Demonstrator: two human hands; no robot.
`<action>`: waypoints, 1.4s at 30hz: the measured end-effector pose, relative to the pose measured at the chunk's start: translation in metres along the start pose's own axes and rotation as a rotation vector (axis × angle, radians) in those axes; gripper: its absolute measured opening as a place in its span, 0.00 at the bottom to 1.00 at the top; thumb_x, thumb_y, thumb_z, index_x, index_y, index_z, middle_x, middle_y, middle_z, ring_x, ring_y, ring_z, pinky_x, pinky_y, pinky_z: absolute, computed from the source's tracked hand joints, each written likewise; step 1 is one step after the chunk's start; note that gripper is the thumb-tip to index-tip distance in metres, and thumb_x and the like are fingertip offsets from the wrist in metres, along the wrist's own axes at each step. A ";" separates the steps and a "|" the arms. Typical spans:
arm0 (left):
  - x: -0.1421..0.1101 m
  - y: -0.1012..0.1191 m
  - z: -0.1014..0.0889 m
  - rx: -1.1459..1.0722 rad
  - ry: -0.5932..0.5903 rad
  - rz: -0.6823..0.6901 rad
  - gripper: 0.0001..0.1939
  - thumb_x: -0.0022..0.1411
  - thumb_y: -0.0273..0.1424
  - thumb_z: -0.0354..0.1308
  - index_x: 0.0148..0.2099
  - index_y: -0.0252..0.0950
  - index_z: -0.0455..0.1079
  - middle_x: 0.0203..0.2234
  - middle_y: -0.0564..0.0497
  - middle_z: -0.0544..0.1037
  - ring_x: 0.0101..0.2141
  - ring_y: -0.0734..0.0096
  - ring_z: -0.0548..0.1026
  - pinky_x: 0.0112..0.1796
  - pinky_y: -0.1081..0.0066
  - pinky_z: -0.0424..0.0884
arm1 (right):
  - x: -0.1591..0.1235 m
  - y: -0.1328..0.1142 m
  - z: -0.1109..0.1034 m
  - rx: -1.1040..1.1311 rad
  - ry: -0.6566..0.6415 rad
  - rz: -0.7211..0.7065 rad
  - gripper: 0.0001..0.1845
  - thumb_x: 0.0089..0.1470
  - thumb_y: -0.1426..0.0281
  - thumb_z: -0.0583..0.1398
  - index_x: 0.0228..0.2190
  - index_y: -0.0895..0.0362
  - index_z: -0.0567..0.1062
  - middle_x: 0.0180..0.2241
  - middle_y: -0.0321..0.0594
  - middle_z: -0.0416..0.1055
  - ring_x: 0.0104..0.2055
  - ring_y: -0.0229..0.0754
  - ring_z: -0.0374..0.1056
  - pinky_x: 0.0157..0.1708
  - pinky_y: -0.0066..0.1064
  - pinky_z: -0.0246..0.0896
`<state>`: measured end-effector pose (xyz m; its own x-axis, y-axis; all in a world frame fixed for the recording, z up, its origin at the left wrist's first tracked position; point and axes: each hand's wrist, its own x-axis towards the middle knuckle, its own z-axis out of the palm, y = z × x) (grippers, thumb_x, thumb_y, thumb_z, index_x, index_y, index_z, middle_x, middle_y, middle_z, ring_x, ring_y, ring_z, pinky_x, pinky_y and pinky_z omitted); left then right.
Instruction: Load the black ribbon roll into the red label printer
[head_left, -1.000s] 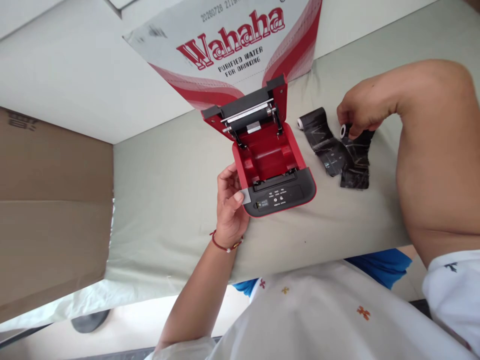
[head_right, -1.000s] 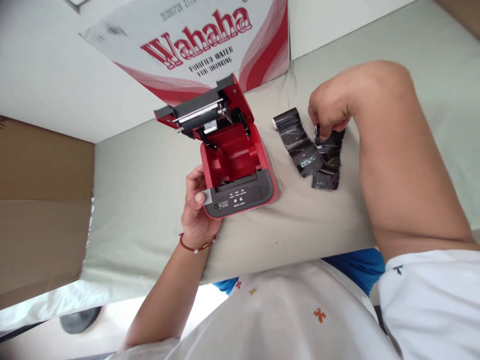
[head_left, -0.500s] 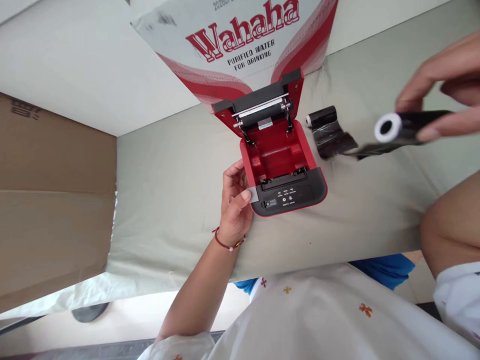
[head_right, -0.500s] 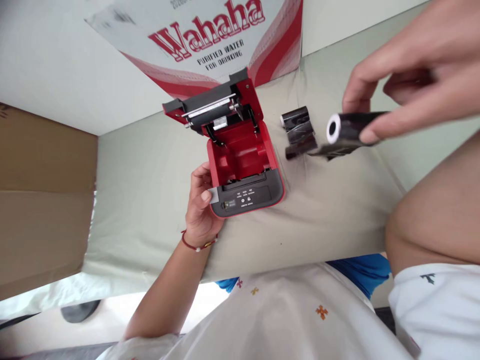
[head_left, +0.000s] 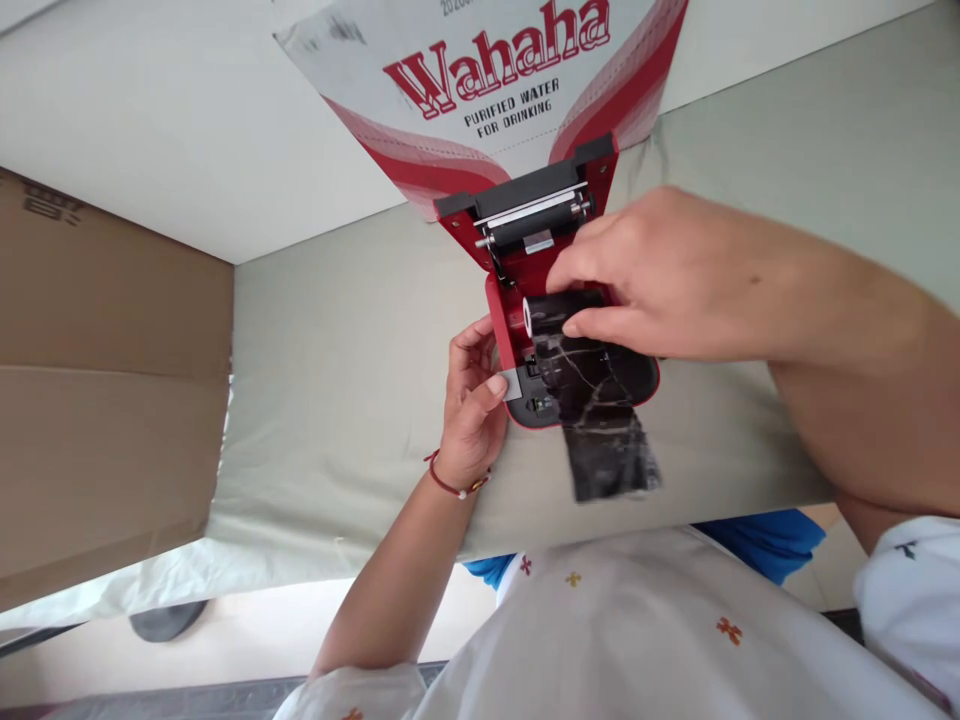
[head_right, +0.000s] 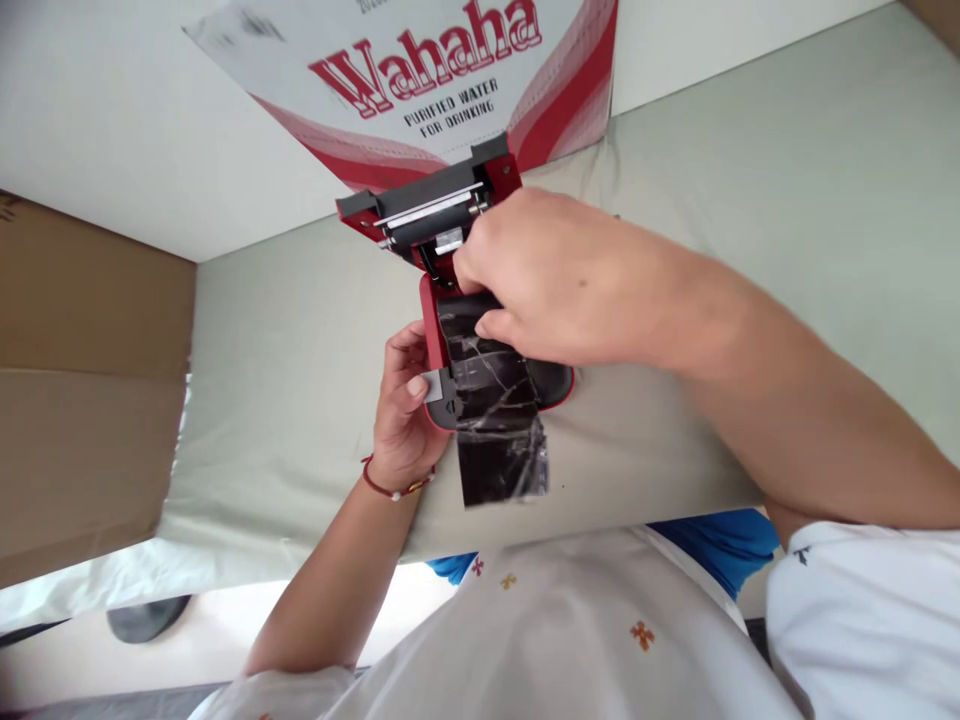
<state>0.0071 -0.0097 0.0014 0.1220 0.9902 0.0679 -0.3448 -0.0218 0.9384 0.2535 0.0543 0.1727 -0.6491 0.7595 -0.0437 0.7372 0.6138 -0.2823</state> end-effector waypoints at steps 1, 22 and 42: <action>0.000 0.000 0.000 0.002 0.005 0.002 0.34 0.66 0.57 0.83 0.66 0.50 0.82 0.70 0.46 0.83 0.70 0.48 0.82 0.72 0.49 0.79 | 0.004 -0.008 0.004 -0.046 -0.036 0.087 0.16 0.72 0.71 0.65 0.55 0.55 0.91 0.48 0.44 0.88 0.41 0.45 0.77 0.39 0.37 0.61; -0.027 0.013 0.008 1.003 -0.174 0.847 0.19 0.83 0.39 0.62 0.69 0.48 0.84 0.66 0.42 0.82 0.80 0.44 0.69 0.81 0.41 0.65 | -0.021 0.000 0.002 0.087 0.443 0.093 0.21 0.85 0.62 0.57 0.49 0.52 0.91 0.40 0.37 0.85 0.41 0.42 0.78 0.53 0.38 0.73; -0.043 0.019 0.057 1.275 -0.008 0.979 0.21 0.76 0.21 0.64 0.61 0.47 0.89 0.45 0.47 0.84 0.51 0.60 0.77 0.63 0.58 0.72 | -0.055 0.014 0.016 -0.024 0.246 -0.328 0.18 0.79 0.80 0.57 0.56 0.58 0.85 0.56 0.45 0.82 0.48 0.45 0.74 0.44 0.37 0.71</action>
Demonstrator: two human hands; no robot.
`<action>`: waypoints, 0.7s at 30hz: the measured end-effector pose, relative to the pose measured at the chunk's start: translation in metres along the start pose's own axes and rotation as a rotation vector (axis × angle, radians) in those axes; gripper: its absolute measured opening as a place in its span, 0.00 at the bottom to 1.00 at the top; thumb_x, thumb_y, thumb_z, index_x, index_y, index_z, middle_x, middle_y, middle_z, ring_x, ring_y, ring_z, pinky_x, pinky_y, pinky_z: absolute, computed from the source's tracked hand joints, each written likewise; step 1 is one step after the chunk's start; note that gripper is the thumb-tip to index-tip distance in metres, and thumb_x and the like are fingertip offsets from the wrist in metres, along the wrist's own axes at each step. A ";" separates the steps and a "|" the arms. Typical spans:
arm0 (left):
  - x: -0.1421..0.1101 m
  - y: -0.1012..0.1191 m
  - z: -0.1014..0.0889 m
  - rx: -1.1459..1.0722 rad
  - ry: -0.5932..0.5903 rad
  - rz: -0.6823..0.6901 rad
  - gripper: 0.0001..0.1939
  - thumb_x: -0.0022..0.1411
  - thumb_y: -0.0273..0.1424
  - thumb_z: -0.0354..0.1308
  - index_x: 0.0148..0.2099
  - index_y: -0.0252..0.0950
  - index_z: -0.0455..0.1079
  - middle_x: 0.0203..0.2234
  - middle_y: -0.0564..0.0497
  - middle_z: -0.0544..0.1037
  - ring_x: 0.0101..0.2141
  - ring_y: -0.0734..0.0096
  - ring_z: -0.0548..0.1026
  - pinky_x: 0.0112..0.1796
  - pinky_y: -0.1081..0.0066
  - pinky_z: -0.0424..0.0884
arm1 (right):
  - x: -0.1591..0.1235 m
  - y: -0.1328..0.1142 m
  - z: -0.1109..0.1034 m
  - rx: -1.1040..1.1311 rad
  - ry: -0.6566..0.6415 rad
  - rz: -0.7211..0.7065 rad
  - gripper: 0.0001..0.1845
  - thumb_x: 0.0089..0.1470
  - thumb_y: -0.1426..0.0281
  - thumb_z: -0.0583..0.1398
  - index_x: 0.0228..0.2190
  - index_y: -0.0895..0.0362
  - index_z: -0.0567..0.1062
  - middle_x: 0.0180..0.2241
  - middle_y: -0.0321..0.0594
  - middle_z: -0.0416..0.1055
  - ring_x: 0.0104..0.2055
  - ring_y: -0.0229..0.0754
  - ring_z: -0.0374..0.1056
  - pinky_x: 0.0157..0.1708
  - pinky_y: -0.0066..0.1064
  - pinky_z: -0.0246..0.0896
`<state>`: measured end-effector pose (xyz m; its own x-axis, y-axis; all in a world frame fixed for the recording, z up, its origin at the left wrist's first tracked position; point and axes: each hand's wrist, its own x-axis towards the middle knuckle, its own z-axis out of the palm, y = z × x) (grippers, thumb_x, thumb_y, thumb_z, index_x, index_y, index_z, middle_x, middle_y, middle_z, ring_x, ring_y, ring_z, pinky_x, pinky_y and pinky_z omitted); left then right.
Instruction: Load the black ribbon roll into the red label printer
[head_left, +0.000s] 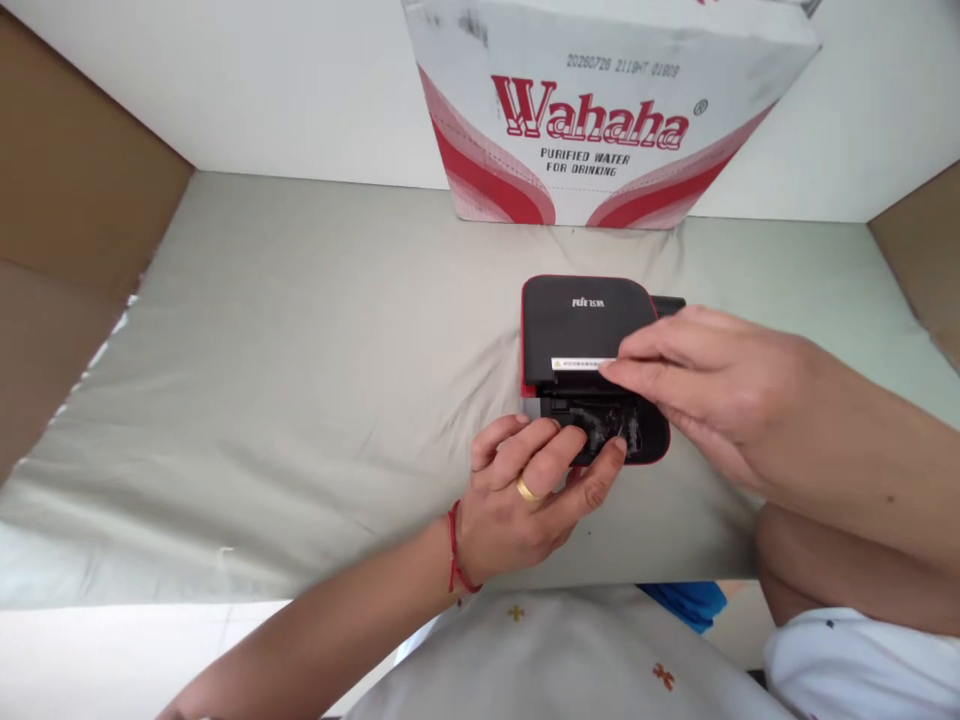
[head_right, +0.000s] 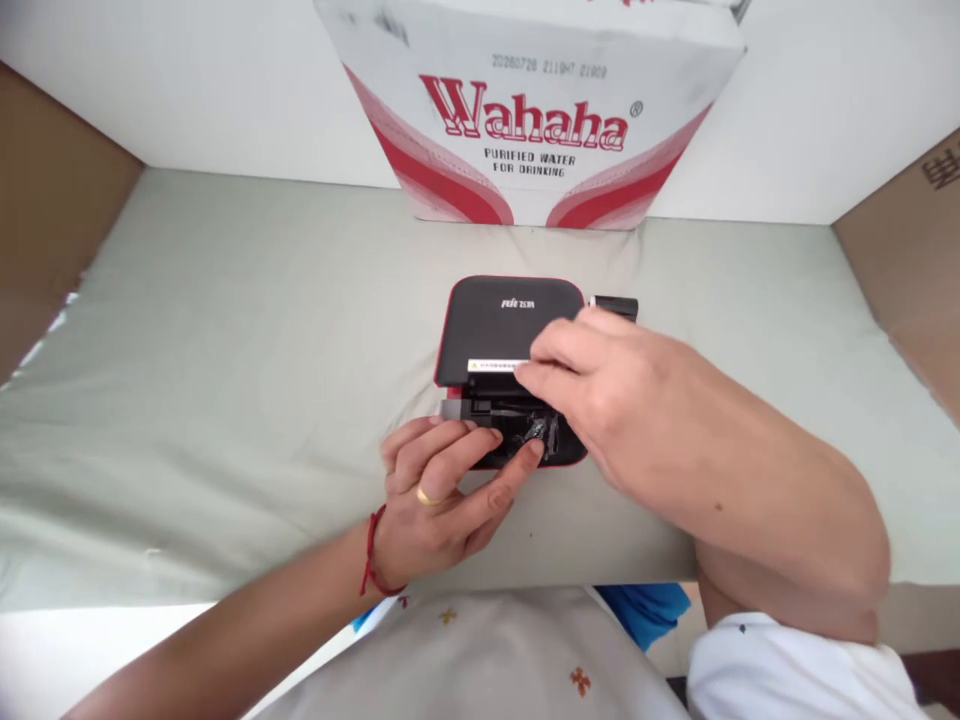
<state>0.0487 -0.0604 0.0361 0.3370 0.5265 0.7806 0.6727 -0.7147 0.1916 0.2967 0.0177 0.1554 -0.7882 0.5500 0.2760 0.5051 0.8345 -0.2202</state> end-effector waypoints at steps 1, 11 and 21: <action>0.000 0.000 0.000 0.002 0.003 -0.004 0.21 0.76 0.21 0.64 0.61 0.47 0.89 0.45 0.48 0.84 0.51 0.61 0.77 0.64 0.59 0.72 | -0.002 -0.001 0.002 0.001 -0.030 0.005 0.19 0.76 0.82 0.56 0.53 0.58 0.85 0.56 0.45 0.83 0.48 0.45 0.75 0.42 0.36 0.71; -0.003 0.000 0.004 -0.021 0.037 -0.029 0.20 0.74 0.21 0.67 0.60 0.47 0.89 0.45 0.50 0.85 0.52 0.62 0.78 0.67 0.61 0.71 | 0.015 -0.024 -0.002 -0.162 -0.147 0.012 0.23 0.66 0.89 0.54 0.39 0.61 0.86 0.44 0.47 0.83 0.38 0.44 0.73 0.34 0.36 0.70; -0.003 -0.013 0.005 -0.121 0.055 -0.009 0.20 0.74 0.23 0.68 0.61 0.49 0.88 0.48 0.50 0.89 0.52 0.61 0.81 0.59 0.58 0.75 | 0.021 -0.013 -0.022 -0.061 -0.192 0.051 0.28 0.75 0.86 0.53 0.49 0.58 0.92 0.53 0.45 0.90 0.47 0.42 0.89 0.40 0.29 0.85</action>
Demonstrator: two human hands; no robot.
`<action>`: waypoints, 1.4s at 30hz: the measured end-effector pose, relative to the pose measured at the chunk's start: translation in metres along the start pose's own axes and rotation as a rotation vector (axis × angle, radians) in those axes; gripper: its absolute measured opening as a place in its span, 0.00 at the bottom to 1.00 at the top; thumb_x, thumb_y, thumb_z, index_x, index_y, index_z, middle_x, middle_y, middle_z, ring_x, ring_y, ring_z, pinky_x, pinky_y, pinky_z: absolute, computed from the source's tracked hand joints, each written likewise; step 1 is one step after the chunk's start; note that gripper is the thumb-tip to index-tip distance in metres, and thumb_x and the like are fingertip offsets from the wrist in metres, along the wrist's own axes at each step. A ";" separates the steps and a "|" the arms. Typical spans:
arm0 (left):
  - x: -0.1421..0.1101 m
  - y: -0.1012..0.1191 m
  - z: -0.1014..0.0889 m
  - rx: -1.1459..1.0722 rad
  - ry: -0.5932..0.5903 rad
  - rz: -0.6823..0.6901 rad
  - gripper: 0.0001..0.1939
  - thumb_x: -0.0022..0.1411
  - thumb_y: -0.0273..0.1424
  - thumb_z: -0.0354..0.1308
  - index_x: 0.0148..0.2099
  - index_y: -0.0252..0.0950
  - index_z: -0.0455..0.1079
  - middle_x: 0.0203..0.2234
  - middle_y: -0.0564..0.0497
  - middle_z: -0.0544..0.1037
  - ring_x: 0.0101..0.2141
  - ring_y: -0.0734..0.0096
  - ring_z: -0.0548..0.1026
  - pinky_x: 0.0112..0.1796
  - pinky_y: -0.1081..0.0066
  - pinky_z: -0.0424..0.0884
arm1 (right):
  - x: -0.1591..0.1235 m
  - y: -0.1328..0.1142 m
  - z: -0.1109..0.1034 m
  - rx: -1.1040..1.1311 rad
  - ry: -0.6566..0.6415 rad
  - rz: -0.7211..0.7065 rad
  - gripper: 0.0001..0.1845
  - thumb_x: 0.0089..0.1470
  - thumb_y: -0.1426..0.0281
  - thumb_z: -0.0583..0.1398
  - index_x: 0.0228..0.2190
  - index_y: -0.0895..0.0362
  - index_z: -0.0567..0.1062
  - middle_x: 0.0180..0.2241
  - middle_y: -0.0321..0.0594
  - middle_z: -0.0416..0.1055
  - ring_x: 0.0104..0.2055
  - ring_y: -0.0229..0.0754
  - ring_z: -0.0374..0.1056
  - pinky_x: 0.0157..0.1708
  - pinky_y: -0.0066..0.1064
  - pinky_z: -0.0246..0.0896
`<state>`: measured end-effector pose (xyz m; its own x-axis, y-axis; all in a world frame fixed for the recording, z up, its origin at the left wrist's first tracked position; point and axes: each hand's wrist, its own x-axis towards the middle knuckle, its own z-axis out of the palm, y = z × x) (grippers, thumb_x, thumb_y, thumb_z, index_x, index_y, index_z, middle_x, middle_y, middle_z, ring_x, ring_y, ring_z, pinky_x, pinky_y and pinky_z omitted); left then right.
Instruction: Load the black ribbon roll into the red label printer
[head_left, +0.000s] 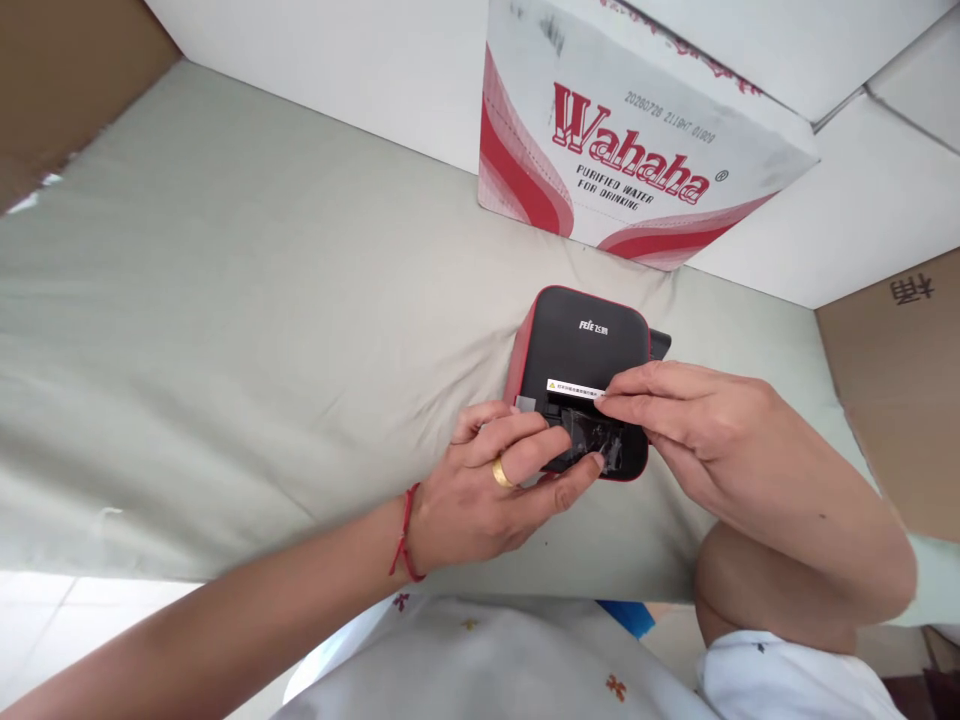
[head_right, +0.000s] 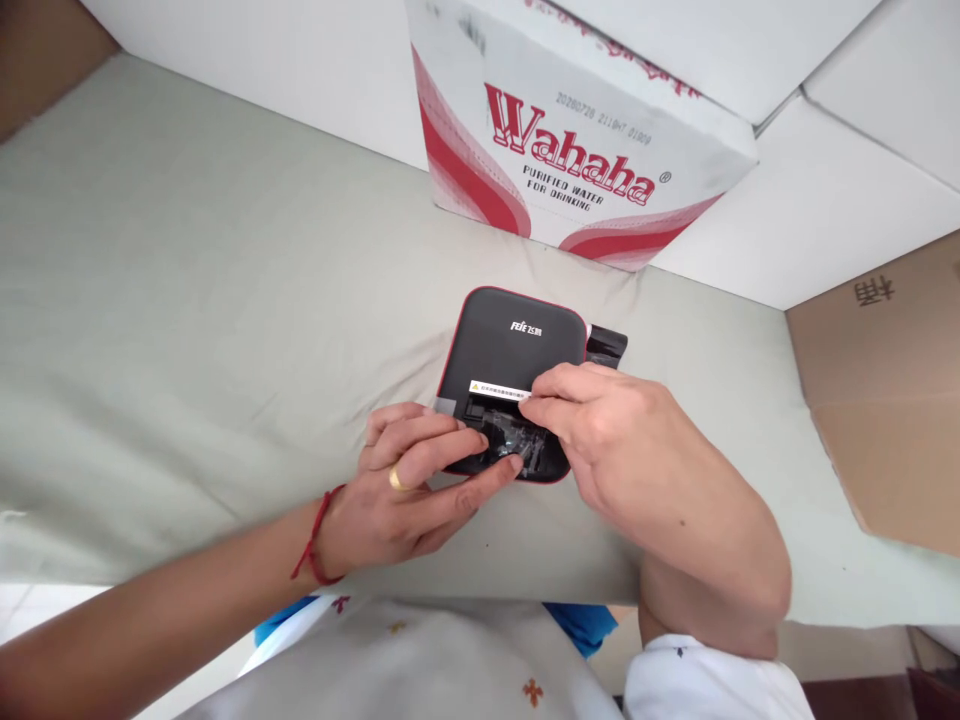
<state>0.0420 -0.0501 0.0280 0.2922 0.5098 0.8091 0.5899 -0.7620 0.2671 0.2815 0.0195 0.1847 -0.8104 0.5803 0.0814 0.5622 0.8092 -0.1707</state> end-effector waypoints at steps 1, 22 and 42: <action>0.000 0.000 -0.003 -0.025 -0.008 -0.009 0.20 0.74 0.24 0.68 0.62 0.49 0.87 0.49 0.50 0.89 0.53 0.60 0.81 0.58 0.57 0.76 | -0.002 -0.001 -0.002 -0.007 -0.003 -0.021 0.27 0.76 0.85 0.54 0.50 0.59 0.92 0.54 0.46 0.90 0.48 0.43 0.89 0.42 0.30 0.87; 0.013 -0.097 0.016 -1.095 -0.265 -0.655 0.63 0.70 0.57 0.78 0.93 0.67 0.46 0.94 0.54 0.52 0.91 0.45 0.55 0.86 0.38 0.64 | -0.042 -0.029 -0.011 -0.131 -0.226 -0.153 0.37 0.62 0.86 0.56 0.69 0.65 0.82 0.74 0.56 0.80 0.74 0.58 0.82 0.67 0.52 0.90; -0.003 -0.095 0.015 -1.041 -0.324 -0.542 0.68 0.74 0.34 0.79 0.95 0.63 0.36 0.92 0.36 0.57 0.86 0.39 0.69 0.77 0.39 0.80 | -0.012 -0.024 -0.012 -0.020 -0.167 -0.032 0.29 0.73 0.85 0.53 0.55 0.53 0.89 0.55 0.33 0.91 0.48 0.42 0.89 0.42 0.36 0.87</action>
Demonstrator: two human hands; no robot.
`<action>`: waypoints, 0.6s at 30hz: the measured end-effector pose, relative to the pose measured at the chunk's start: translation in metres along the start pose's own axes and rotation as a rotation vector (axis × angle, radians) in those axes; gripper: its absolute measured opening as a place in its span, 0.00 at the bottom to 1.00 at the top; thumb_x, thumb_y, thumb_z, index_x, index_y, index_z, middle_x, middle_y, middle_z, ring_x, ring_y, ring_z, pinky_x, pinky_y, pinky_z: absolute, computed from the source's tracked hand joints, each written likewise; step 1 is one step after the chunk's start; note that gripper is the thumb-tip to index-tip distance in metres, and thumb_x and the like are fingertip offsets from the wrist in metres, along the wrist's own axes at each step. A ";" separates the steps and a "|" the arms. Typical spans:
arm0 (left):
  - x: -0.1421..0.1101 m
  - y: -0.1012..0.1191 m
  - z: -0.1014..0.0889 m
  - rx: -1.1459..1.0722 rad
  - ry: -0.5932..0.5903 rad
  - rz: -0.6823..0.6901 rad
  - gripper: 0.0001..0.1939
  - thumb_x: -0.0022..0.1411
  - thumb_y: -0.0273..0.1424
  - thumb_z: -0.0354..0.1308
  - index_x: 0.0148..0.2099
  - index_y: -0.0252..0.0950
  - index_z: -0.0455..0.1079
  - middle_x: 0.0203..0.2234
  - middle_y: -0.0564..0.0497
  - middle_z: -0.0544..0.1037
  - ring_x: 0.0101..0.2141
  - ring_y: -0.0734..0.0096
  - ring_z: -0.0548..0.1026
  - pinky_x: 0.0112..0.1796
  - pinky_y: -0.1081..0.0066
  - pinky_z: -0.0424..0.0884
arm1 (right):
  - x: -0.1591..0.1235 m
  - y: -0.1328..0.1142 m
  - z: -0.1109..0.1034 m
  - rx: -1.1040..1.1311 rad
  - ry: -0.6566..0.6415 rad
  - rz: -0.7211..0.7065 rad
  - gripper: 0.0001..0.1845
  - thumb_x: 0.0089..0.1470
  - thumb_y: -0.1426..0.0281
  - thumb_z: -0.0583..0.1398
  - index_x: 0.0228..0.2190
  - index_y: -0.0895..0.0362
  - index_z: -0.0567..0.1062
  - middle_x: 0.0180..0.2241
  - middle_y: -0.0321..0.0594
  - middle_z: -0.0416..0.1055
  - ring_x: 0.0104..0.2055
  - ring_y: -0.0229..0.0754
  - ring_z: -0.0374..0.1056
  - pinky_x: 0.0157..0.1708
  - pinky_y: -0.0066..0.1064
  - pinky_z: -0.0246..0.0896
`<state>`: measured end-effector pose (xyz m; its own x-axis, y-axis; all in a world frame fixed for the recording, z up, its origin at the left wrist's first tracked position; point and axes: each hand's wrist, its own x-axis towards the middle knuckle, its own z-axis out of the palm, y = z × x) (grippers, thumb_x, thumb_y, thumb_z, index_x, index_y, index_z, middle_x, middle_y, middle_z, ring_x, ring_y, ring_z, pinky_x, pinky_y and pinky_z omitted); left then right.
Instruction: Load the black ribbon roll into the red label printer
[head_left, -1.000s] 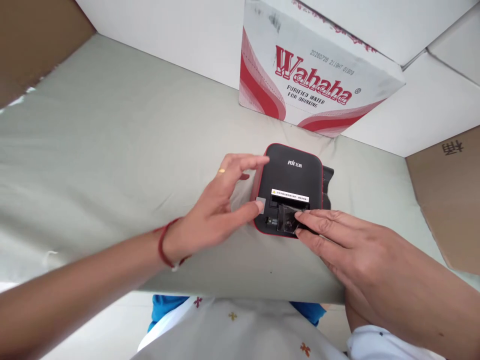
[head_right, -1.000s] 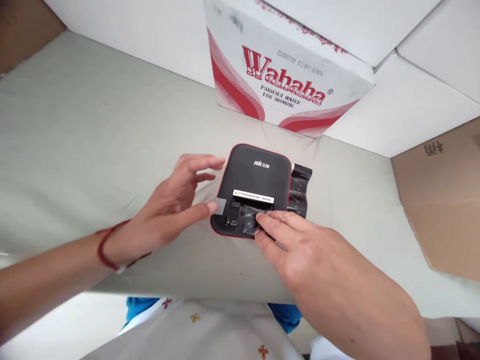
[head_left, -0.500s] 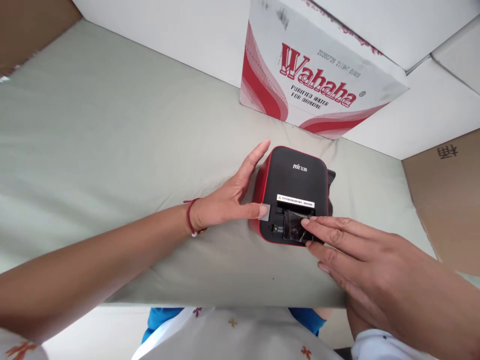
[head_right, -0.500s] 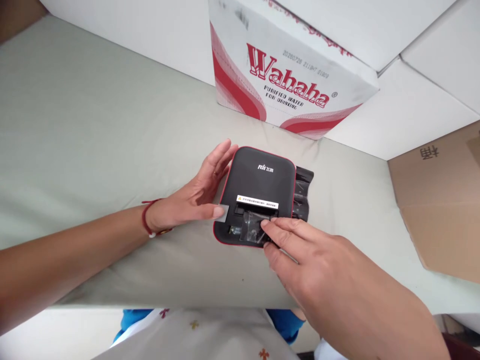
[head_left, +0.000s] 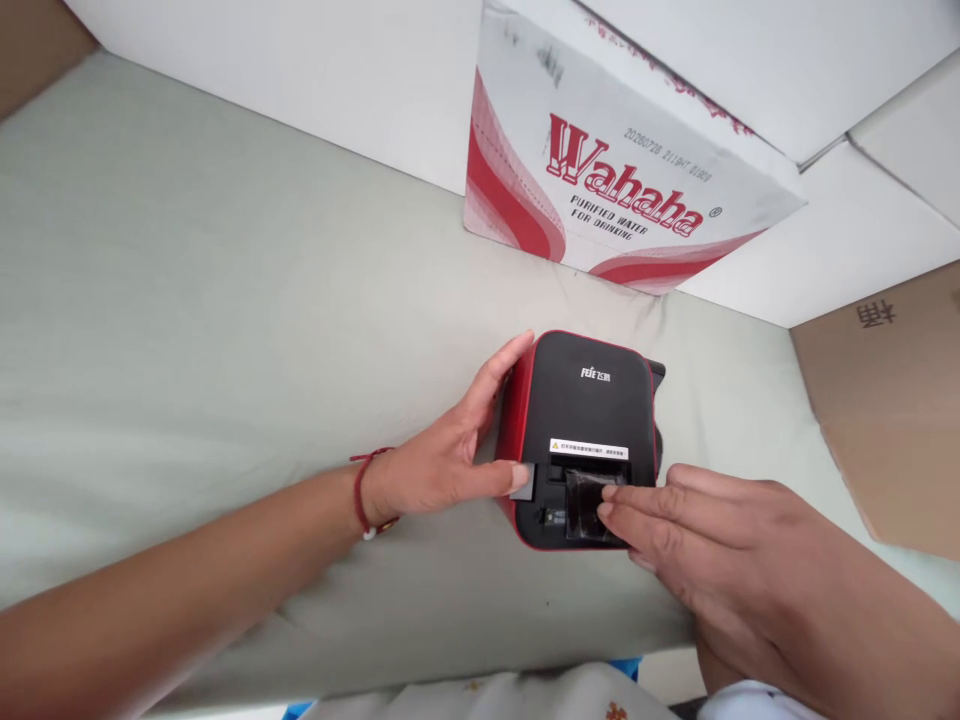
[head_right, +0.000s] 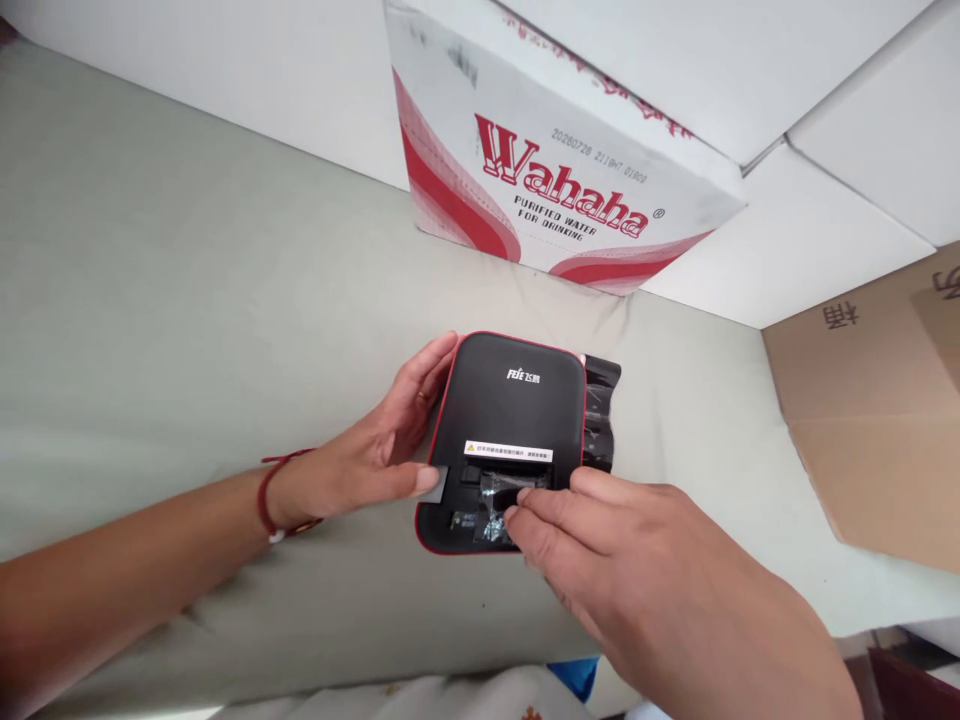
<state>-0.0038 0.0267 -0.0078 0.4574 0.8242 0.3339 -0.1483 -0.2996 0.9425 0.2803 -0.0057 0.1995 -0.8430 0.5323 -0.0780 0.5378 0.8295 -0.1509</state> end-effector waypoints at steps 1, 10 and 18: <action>0.000 0.001 0.000 -0.008 -0.001 -0.001 0.66 0.75 0.34 0.78 0.95 0.62 0.36 0.91 0.36 0.59 0.85 0.39 0.71 0.76 0.39 0.81 | 0.004 -0.001 -0.001 0.008 0.007 0.009 0.28 0.75 0.84 0.53 0.56 0.54 0.89 0.53 0.35 0.91 0.47 0.42 0.88 0.41 0.36 0.87; 0.000 -0.005 0.002 -0.051 0.040 0.023 0.56 0.80 0.52 0.72 0.95 0.58 0.43 0.92 0.38 0.58 0.87 0.42 0.66 0.81 0.41 0.74 | -0.002 -0.001 0.006 -0.150 -0.032 0.093 0.25 0.78 0.73 0.58 0.68 0.60 0.82 0.62 0.54 0.85 0.45 0.51 0.88 0.29 0.40 0.83; 0.001 -0.009 0.001 -0.127 0.015 -0.022 0.54 0.79 0.57 0.72 0.93 0.56 0.48 0.90 0.37 0.62 0.85 0.43 0.70 0.81 0.44 0.75 | 0.015 0.006 0.006 0.064 0.134 0.166 0.24 0.80 0.83 0.54 0.59 0.55 0.85 0.59 0.37 0.91 0.52 0.39 0.91 0.52 0.24 0.88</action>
<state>-0.0011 0.0292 -0.0156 0.4485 0.8374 0.3124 -0.2489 -0.2187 0.9435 0.2704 0.0061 0.1916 -0.7309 0.6821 0.0242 0.6634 0.7183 -0.2094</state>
